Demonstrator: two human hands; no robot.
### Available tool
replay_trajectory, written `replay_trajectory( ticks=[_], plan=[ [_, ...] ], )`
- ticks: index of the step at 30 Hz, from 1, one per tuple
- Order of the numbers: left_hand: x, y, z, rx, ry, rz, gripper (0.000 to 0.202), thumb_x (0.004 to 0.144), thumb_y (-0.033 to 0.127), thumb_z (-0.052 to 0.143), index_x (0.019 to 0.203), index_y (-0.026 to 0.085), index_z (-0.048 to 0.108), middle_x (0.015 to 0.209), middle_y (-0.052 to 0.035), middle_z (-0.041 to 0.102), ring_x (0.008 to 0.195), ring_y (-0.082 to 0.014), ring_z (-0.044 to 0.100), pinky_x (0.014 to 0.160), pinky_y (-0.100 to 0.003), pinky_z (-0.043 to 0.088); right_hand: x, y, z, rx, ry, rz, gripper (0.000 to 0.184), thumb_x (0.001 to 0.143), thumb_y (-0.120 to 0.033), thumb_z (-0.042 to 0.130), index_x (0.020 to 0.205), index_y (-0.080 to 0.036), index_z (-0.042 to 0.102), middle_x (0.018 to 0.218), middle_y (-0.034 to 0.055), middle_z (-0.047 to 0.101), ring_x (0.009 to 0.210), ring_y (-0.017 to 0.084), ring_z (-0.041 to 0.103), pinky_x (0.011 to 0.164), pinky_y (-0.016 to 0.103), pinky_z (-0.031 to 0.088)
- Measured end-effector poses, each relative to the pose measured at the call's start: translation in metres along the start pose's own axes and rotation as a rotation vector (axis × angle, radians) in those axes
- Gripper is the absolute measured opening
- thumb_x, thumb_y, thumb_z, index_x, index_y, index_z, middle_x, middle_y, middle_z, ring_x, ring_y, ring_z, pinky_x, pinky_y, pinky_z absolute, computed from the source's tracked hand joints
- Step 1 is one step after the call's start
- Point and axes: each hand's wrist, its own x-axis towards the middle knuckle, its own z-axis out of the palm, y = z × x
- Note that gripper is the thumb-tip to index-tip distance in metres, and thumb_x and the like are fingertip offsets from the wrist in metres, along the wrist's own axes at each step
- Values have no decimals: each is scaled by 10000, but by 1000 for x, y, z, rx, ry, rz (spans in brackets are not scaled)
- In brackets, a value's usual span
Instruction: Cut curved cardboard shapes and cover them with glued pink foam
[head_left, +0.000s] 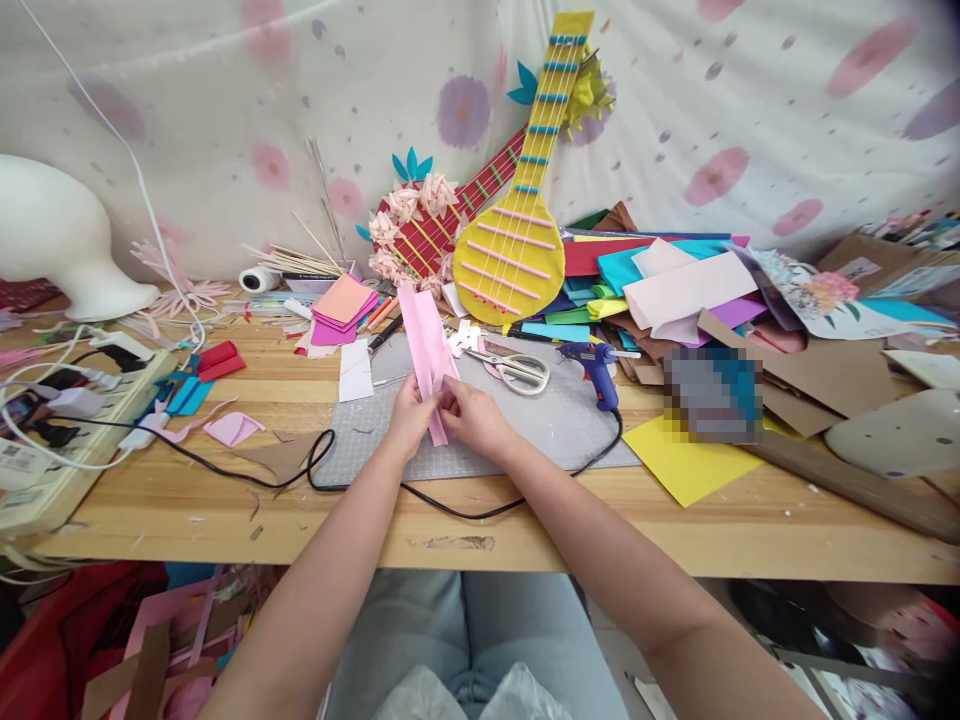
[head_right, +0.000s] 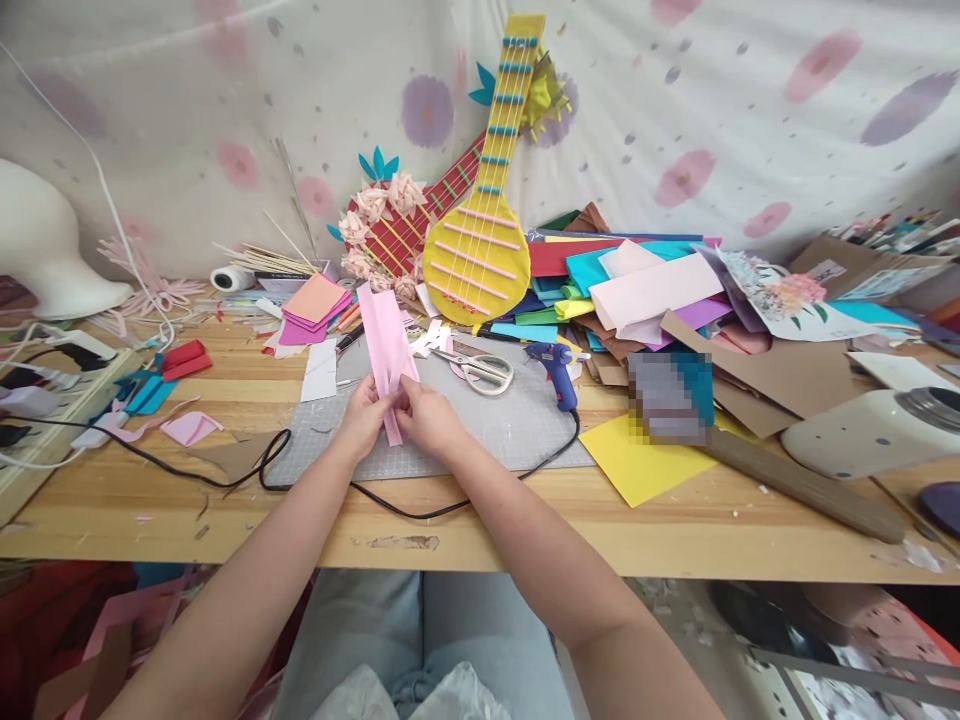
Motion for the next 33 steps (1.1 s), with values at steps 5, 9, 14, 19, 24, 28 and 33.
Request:
replay_trajectory(
  ticks=[5,9,14,19,24,28,33],
  plan=[
    [5,-6,-3,33,48,58,329,595,148,603,919,172,550,853,-12,657,824,-166,622,781,-303,465,-1,4,-4,-30,198,-56,351,775,-173,512,1125,-173,540,929,81,588,747,165,544,725,307,446],
    [9,-5,-6,4,76,81,369,578,146,596,944,160,557,843,-19,662,818,-172,623,785,-312,464,2,19,-11,181,481,-36,408,729,-261,614,1128,-203,547,1080,94,522,835,164,536,793,339,467],
    [9,2,-7,-79,49,34,436,518,127,596,950,164,553,809,-13,667,830,-198,631,774,-325,469,8,44,-1,589,109,187,478,639,-314,682,1077,-190,535,718,-16,556,614,109,505,580,267,440],
    [4,9,-7,-112,19,-55,446,485,125,608,926,163,552,806,-17,666,823,-207,633,754,-333,477,10,47,7,724,49,230,462,537,-290,727,948,-182,545,581,-73,480,524,79,431,500,224,335],
    [7,3,-9,-28,55,-91,435,475,135,595,906,168,544,765,-6,649,773,-203,625,701,-322,472,9,43,6,764,32,254,508,496,-256,733,952,-183,522,622,-65,508,565,97,467,535,234,363],
    [10,0,-12,25,135,-66,341,475,139,543,814,150,582,712,-5,632,751,-204,609,668,-303,461,9,44,5,740,55,254,477,477,-241,739,898,-189,520,683,-51,533,607,105,478,571,241,374],
    [9,-1,-12,7,63,-35,402,528,241,700,909,145,613,814,-45,678,794,-203,625,754,-331,467,8,41,2,729,24,244,363,511,-316,734,781,-177,536,670,-37,528,607,107,461,575,245,351]
  ],
)
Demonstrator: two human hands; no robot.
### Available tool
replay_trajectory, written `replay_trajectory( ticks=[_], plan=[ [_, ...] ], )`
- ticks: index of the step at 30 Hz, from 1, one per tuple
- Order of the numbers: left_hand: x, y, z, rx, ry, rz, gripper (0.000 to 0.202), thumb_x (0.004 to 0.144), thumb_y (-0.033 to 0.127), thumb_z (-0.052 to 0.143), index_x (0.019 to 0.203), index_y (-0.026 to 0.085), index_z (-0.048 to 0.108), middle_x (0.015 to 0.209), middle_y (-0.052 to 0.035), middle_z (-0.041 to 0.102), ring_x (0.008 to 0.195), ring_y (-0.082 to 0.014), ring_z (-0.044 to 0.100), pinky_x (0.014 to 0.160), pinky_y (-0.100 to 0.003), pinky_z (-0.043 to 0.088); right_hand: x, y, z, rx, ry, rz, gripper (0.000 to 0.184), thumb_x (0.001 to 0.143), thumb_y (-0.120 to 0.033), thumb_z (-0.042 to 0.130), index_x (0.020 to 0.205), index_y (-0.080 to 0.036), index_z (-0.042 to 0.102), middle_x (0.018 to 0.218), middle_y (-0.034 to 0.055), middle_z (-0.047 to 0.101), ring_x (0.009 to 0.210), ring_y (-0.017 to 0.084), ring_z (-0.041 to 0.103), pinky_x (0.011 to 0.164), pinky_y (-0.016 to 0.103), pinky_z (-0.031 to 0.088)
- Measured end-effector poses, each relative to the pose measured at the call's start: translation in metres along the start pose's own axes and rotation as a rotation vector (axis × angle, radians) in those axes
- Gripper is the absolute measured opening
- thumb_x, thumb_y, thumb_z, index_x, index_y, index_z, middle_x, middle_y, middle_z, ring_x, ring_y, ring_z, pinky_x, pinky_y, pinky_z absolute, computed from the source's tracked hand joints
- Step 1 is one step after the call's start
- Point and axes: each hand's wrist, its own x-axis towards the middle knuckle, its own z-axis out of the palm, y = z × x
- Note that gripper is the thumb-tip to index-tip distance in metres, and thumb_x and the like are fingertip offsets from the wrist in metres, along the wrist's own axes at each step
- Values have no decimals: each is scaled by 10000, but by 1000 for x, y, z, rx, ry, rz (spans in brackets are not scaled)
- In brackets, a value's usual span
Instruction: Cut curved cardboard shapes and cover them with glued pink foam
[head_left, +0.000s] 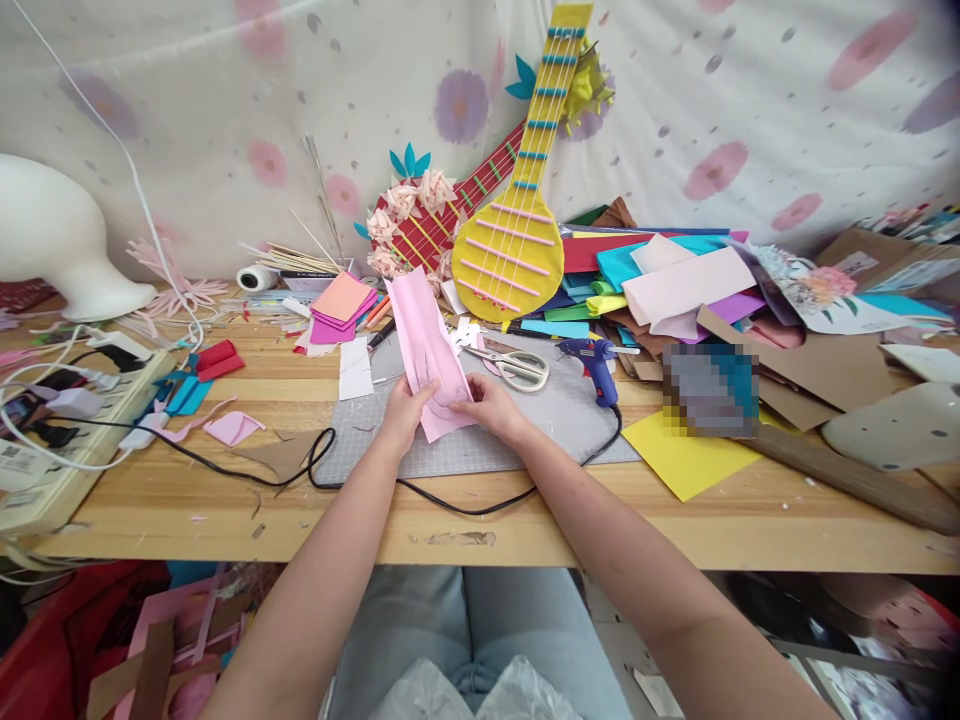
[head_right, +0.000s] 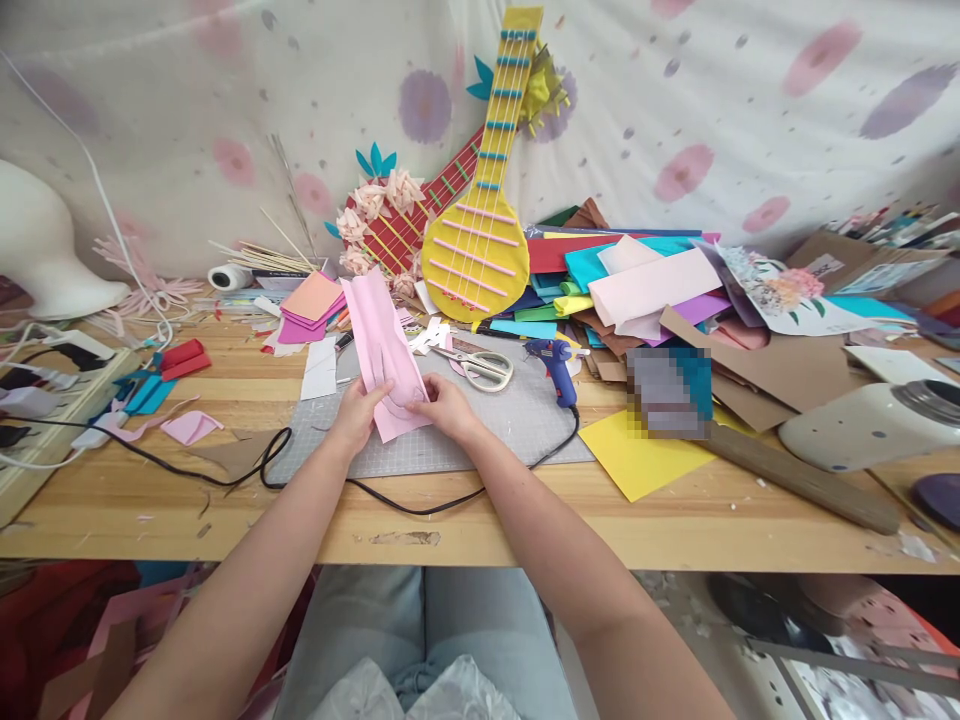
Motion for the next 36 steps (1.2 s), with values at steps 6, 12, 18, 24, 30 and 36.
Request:
replay_trajectory(
  ticks=[6,12,18,24,30,36],
  plan=[
    [1,-3,-2,56,73,49,490,467,326,802,883,120,648,804,-72,701,790,-212,638,776,-344,471,-1,-5,-1,-30,59,-48,327,614,-464,658,679,-168,534,632,-30,511,594,98,426,554,239,322],
    [0,3,-2,17,-19,14,499,429,307,827,864,116,672,784,-72,713,788,-222,646,770,-349,483,3,0,-5,-35,123,-47,298,597,-445,656,646,-175,539,592,-31,522,564,102,434,546,251,332],
    [-1,5,-3,-16,8,-11,511,370,295,843,819,117,676,746,-61,713,761,-223,650,771,-365,490,4,0,-7,31,93,-35,267,564,-387,681,691,-179,572,655,-18,584,602,111,495,601,264,393],
    [4,2,-6,1,103,26,482,361,248,838,795,121,671,754,-56,713,752,-212,647,775,-365,495,0,-3,-9,53,-13,18,305,519,-342,735,719,-182,569,660,-27,592,596,105,519,593,255,413],
    [2,5,-6,1,31,24,496,412,279,828,859,128,676,825,-73,716,821,-224,650,805,-378,492,0,-5,-12,-3,42,59,322,502,-380,746,662,-181,550,569,-45,561,523,94,496,515,237,392],
    [-2,6,-5,104,-57,-39,500,397,287,835,839,109,684,784,-74,715,778,-225,650,815,-389,481,1,-6,-15,3,81,66,275,509,-340,726,653,-178,555,569,-39,554,520,94,485,524,244,378]
  ],
)
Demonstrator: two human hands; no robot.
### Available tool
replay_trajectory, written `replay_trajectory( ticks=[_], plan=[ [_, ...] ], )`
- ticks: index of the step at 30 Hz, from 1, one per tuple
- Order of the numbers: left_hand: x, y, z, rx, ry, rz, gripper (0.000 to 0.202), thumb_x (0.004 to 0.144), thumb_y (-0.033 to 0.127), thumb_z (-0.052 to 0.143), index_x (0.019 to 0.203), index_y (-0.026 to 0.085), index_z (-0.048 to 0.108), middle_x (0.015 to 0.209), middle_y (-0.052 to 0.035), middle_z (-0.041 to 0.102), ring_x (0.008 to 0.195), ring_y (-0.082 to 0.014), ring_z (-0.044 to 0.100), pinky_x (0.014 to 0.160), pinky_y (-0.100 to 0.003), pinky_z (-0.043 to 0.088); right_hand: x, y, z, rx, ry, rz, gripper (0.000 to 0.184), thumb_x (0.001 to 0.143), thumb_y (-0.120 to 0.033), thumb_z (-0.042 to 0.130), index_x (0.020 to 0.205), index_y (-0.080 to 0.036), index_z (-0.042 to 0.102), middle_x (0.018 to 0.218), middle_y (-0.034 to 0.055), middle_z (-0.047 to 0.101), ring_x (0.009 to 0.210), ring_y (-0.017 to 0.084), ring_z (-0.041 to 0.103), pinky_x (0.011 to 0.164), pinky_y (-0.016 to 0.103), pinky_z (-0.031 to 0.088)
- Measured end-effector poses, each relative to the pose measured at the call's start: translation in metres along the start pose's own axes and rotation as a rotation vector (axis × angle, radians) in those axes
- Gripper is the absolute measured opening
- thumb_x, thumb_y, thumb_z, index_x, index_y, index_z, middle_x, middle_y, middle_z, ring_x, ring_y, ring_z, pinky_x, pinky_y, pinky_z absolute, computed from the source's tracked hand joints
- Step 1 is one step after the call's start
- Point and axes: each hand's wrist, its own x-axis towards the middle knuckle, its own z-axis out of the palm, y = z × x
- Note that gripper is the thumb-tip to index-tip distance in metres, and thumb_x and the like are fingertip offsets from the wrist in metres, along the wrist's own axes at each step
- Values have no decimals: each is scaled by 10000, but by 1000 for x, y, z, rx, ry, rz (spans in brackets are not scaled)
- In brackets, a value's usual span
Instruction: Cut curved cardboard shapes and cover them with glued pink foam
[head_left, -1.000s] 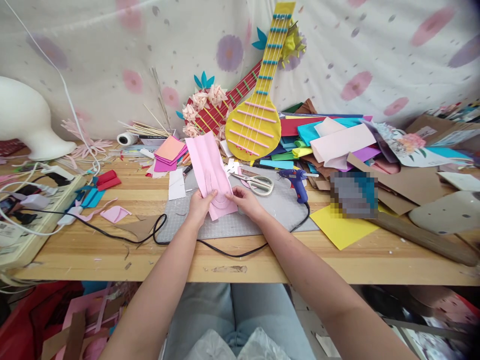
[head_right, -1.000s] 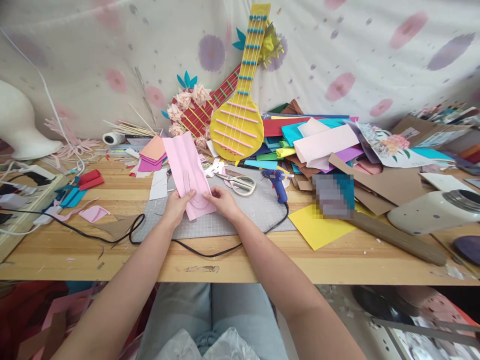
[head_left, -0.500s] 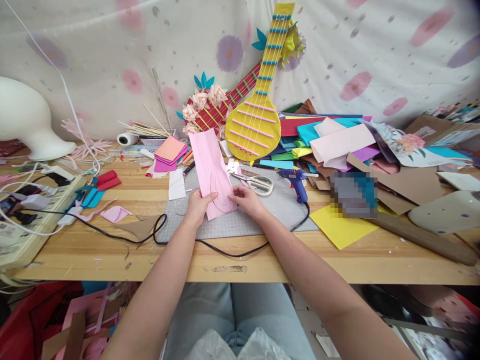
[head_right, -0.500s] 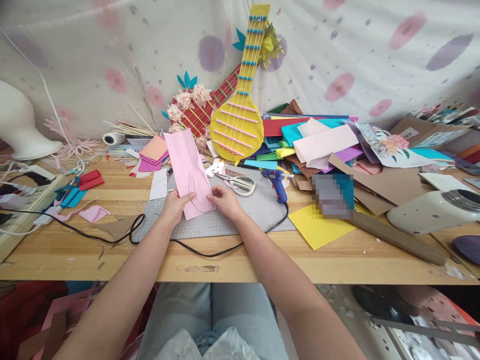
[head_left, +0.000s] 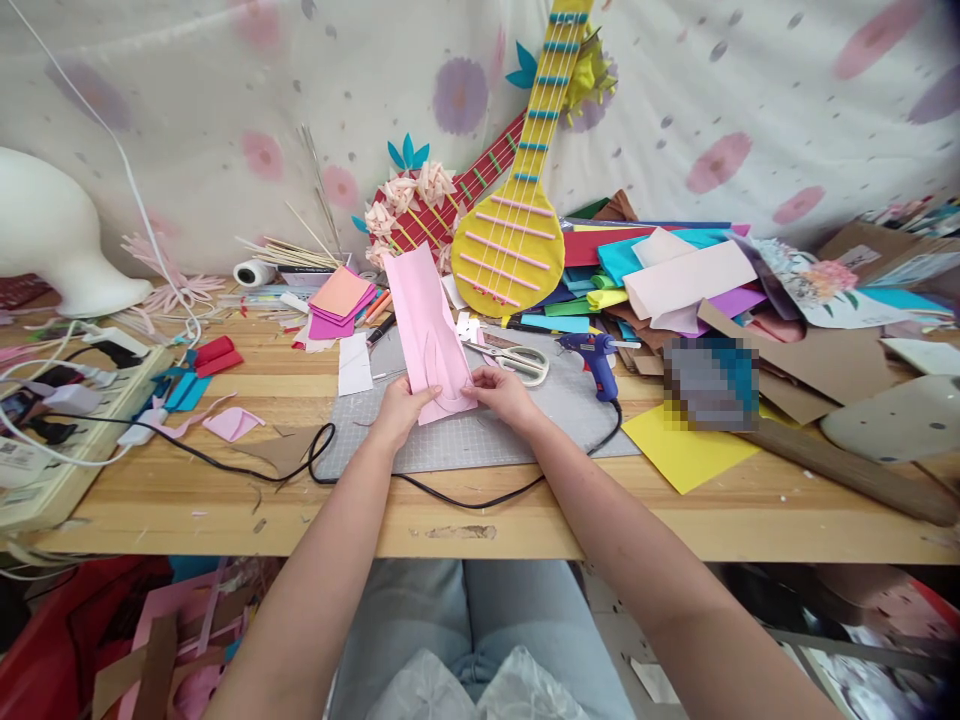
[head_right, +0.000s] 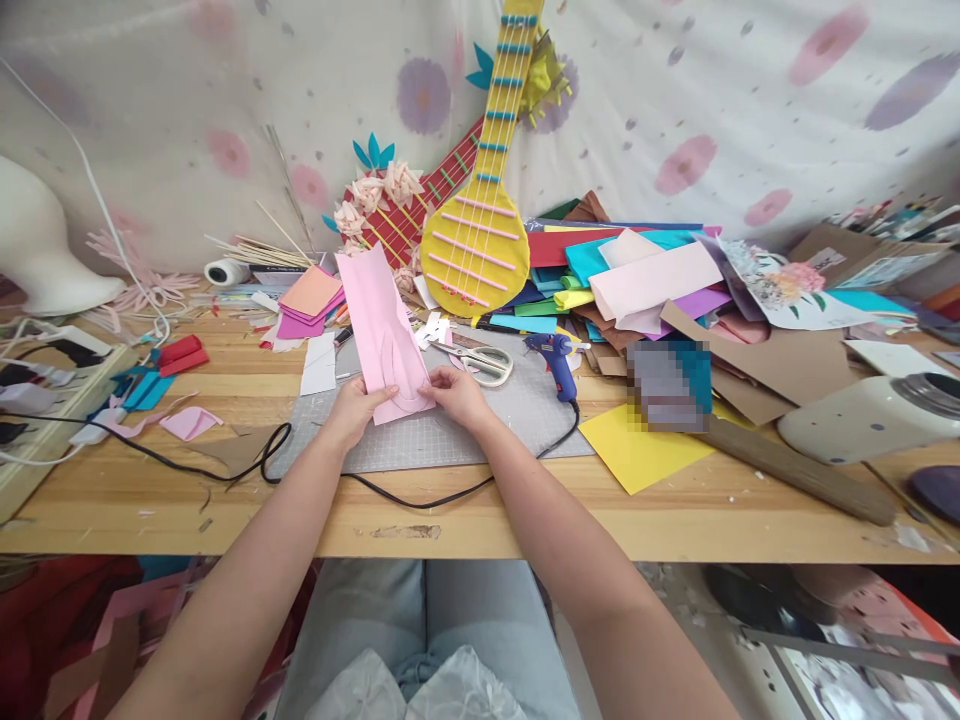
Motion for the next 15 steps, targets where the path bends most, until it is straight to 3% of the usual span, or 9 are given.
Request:
replay_trajectory(
  ticks=[6,15],
  plan=[
    [0,2,4,47,129,38,481,348,227,839,790,109,688,792,-75,714,769,-229,641,794,-377,482,2,0,-1,-53,67,-29,255,529,-327,712,666,-174,560,592,-31,542,535,96,474,532,247,375],
    [2,-1,4,64,133,68,421,418,234,813,806,122,695,820,-76,717,775,-226,644,770,-364,489,5,4,-2,-116,99,-79,234,550,-340,696,657,-187,554,606,-21,542,560,110,478,541,251,380]
  ],
)
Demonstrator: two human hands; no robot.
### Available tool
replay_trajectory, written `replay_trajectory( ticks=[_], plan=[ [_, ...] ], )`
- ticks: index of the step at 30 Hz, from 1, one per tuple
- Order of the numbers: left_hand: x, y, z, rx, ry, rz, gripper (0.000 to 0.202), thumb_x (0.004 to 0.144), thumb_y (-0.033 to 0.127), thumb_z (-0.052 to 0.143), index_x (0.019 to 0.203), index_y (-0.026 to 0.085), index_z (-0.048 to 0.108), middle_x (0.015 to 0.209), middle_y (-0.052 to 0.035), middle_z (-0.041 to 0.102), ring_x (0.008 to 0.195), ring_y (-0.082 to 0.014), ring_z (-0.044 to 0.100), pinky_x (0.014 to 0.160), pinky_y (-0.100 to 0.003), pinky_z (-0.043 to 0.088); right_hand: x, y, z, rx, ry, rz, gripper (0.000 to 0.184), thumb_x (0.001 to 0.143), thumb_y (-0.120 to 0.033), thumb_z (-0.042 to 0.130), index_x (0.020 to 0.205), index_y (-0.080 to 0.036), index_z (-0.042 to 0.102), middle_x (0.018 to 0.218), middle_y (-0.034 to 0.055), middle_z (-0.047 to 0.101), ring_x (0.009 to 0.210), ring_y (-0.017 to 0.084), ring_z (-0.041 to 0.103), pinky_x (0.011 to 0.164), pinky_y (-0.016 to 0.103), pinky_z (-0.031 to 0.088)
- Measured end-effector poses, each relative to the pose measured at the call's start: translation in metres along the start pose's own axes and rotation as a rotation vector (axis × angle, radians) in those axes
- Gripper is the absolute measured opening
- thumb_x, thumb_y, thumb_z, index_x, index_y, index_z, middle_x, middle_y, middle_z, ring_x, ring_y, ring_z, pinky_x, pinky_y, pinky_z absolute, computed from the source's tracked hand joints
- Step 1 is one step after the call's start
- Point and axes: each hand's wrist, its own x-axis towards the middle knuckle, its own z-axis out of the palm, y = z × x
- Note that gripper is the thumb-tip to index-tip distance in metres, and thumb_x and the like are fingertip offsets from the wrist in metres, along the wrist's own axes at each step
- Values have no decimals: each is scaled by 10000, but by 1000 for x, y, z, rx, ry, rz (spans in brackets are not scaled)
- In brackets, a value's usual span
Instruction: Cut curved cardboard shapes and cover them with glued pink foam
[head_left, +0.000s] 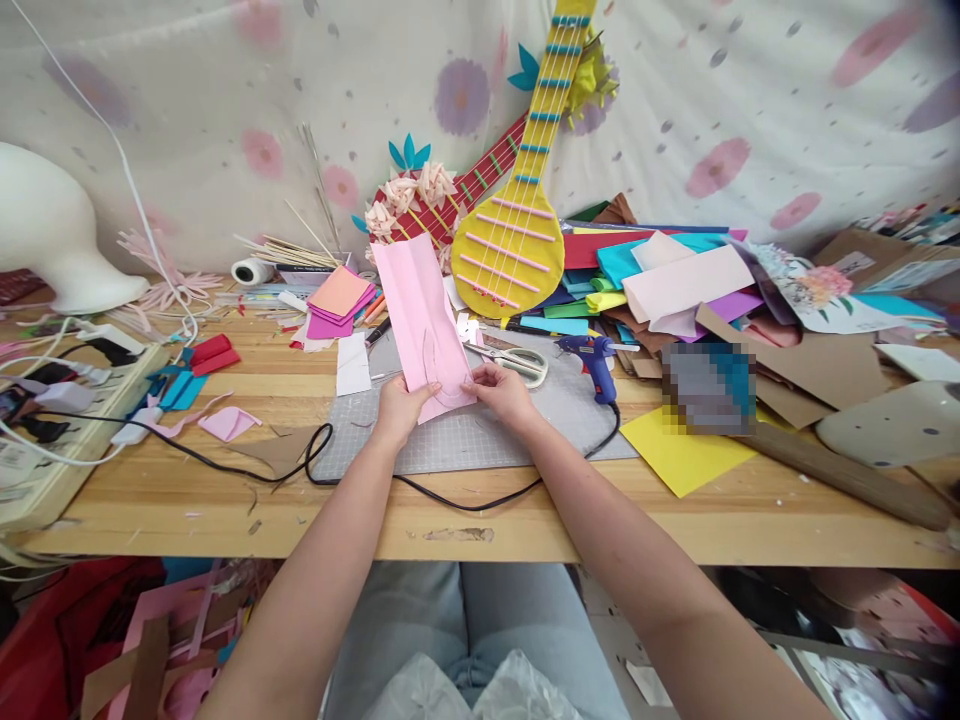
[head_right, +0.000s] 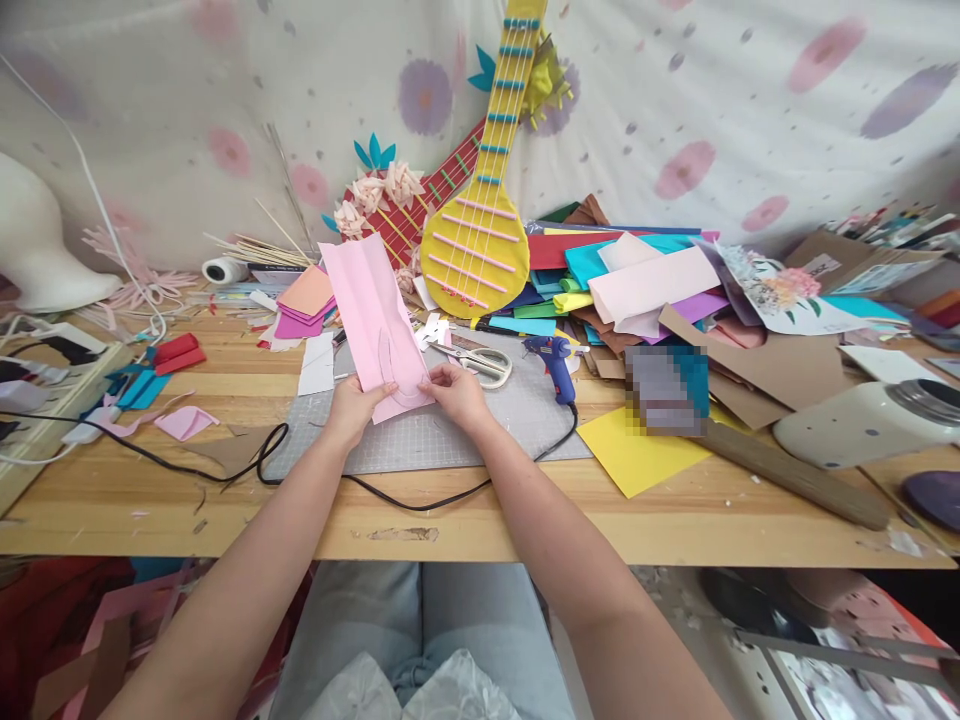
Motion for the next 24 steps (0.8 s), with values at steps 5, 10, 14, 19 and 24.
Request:
replay_trajectory(
  ticks=[5,10,14,19,24],
  plan=[
    [-2,2,1,23,25,-6,421,398,231,821,787,129,696,806,-71,717,773,-231,643,750,-363,497,1,2,-1,0,-9,0,252,557,-359,697,668,-188,548,625,-18,555,580,112,490,548,248,387],
    [-1,0,0,12,26,-10,430,387,235,825,781,116,700,813,-83,716,756,-224,643,745,-360,497,-1,-1,1,49,-40,-13,267,571,-372,688,674,-188,524,609,-31,535,555,95,475,525,236,392],
    [2,-3,-5,-1,47,-21,437,380,227,828,783,116,701,803,-81,717,748,-225,645,735,-360,499,-4,-4,2,203,-143,53,303,590,-367,676,696,-210,440,557,-68,508,526,90,498,546,252,456],
    [7,-7,-13,-23,1,-52,450,369,206,833,790,116,703,815,-87,715,759,-228,651,773,-379,491,-4,-4,-2,233,-129,108,334,594,-318,681,727,-217,392,514,-89,531,527,104,552,604,291,504],
    [6,-7,-14,25,-46,-65,464,377,226,831,808,115,703,790,-85,714,779,-244,652,793,-400,486,-6,-5,-3,210,-132,98,325,602,-276,679,797,-214,428,542,-83,564,503,95,546,563,264,483]
  ],
)
